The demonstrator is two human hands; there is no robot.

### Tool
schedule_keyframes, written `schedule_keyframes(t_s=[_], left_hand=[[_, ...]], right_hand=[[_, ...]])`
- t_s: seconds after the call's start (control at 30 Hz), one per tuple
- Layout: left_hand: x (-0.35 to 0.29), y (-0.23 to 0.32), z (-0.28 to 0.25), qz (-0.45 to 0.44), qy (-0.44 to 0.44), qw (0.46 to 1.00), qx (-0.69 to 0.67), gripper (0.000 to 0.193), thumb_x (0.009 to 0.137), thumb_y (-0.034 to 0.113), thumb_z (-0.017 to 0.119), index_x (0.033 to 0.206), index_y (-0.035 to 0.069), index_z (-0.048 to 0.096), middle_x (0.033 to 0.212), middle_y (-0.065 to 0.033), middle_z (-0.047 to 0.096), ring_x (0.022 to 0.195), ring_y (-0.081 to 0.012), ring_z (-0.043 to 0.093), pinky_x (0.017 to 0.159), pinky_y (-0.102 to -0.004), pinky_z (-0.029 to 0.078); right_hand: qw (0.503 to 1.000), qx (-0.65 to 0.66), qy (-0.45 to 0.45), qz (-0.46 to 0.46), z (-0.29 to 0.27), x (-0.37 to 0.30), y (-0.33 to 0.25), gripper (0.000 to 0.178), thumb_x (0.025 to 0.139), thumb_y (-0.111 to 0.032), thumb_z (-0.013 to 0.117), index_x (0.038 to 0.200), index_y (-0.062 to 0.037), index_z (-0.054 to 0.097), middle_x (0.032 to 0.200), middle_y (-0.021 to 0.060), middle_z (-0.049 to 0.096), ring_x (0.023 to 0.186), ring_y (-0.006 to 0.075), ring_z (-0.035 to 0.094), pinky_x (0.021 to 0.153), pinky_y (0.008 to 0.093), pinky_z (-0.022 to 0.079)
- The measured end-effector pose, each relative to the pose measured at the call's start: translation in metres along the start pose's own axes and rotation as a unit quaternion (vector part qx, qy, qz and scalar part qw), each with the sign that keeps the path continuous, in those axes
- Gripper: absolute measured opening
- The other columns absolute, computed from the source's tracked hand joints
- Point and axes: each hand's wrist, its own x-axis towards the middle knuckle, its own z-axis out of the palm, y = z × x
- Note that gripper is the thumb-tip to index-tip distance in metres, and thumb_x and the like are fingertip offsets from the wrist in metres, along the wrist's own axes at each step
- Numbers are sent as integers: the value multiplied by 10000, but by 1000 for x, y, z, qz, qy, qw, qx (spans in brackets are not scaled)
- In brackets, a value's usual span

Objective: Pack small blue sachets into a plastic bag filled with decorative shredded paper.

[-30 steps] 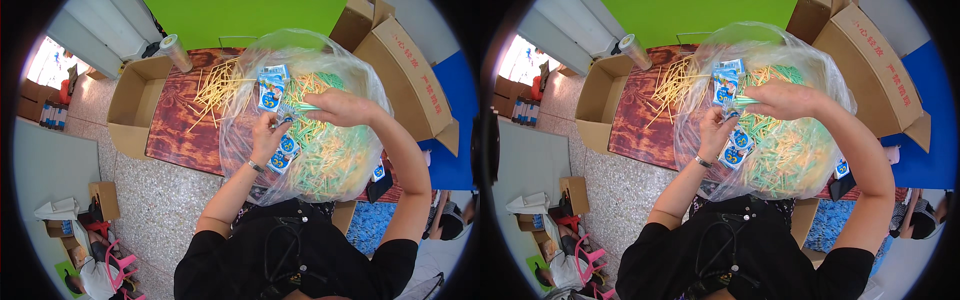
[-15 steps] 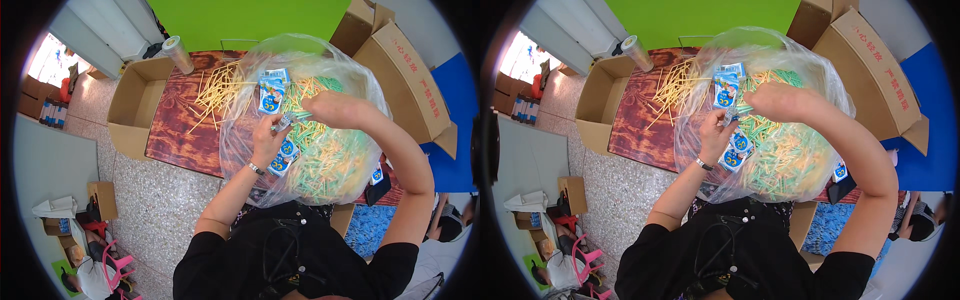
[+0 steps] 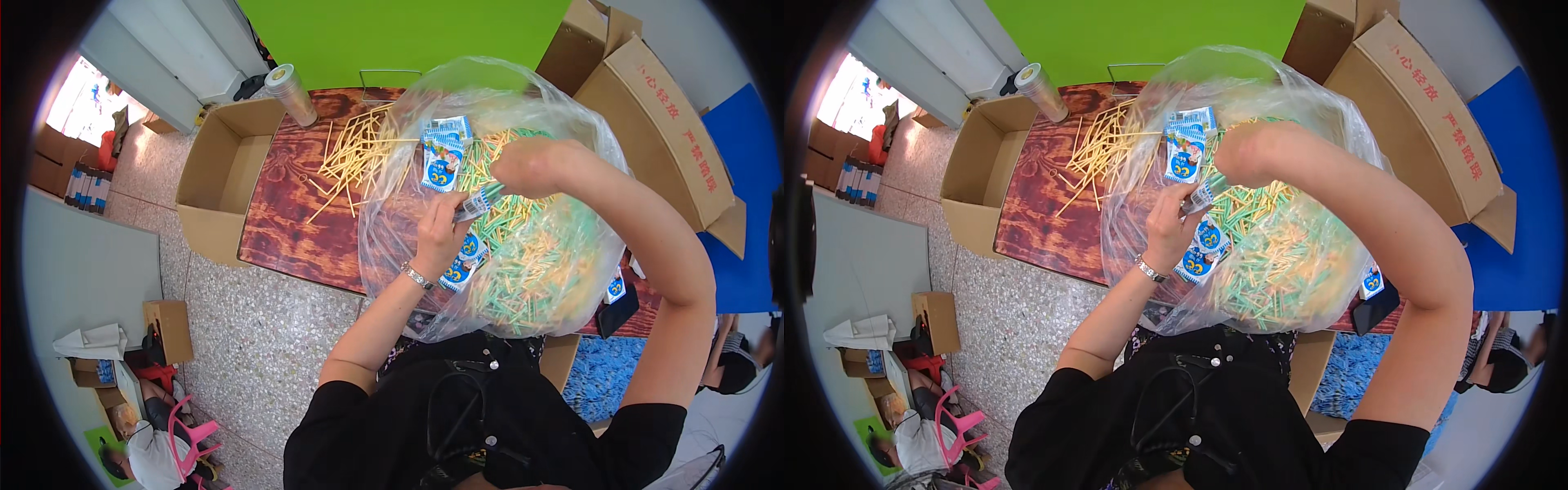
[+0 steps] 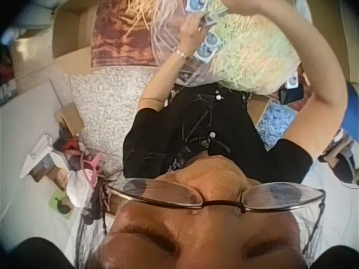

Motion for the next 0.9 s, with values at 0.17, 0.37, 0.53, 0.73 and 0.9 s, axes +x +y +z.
schedule_keyframes(t_s=[0.17,0.37,0.53,0.73,0.9], left_hand=[[2,2,0,-13,-4,1000,3,400,720,6,775,1080,18,600,971,-123,640,797,-215,637,636,-301,541],[3,3,0,-54,-32,997,-34,398,734,-12,762,1095,14,595,981,-108,638,839,-186,647,648,-258,557],[-2,3,4,-190,-55,969,-145,358,773,-37,734,1097,10,589,1026,-83,634,906,-136,636,720,-253,562],[-11,-20,10,-205,-71,930,-297,336,812,-83,682,1125,-3,591,1103,-61,610,982,-122,610,803,-257,538],[-22,-29,9,-153,-90,962,-206,370,814,-74,686,1163,-3,583,1119,-58,613,977,-118,615,780,-247,534]], right_hand=[[998,-65,7,23,-5,4,-25,250,870,-224,632,950,12,656,895,184,681,885,350,667,729,435,540],[995,-19,72,-63,-15,-16,-15,483,797,-214,716,1194,-18,522,924,186,667,887,356,656,747,427,529],[959,48,219,-170,6,-19,19,380,832,-171,655,1163,-27,535,910,184,659,888,360,646,771,441,515],[924,183,277,-190,35,-26,41,307,921,-166,557,1190,-31,500,969,165,646,854,326,627,739,398,488],[789,476,351,-164,44,-34,11,279,1021,-195,425,1216,-12,505,1050,103,662,988,223,637,811,353,494]])
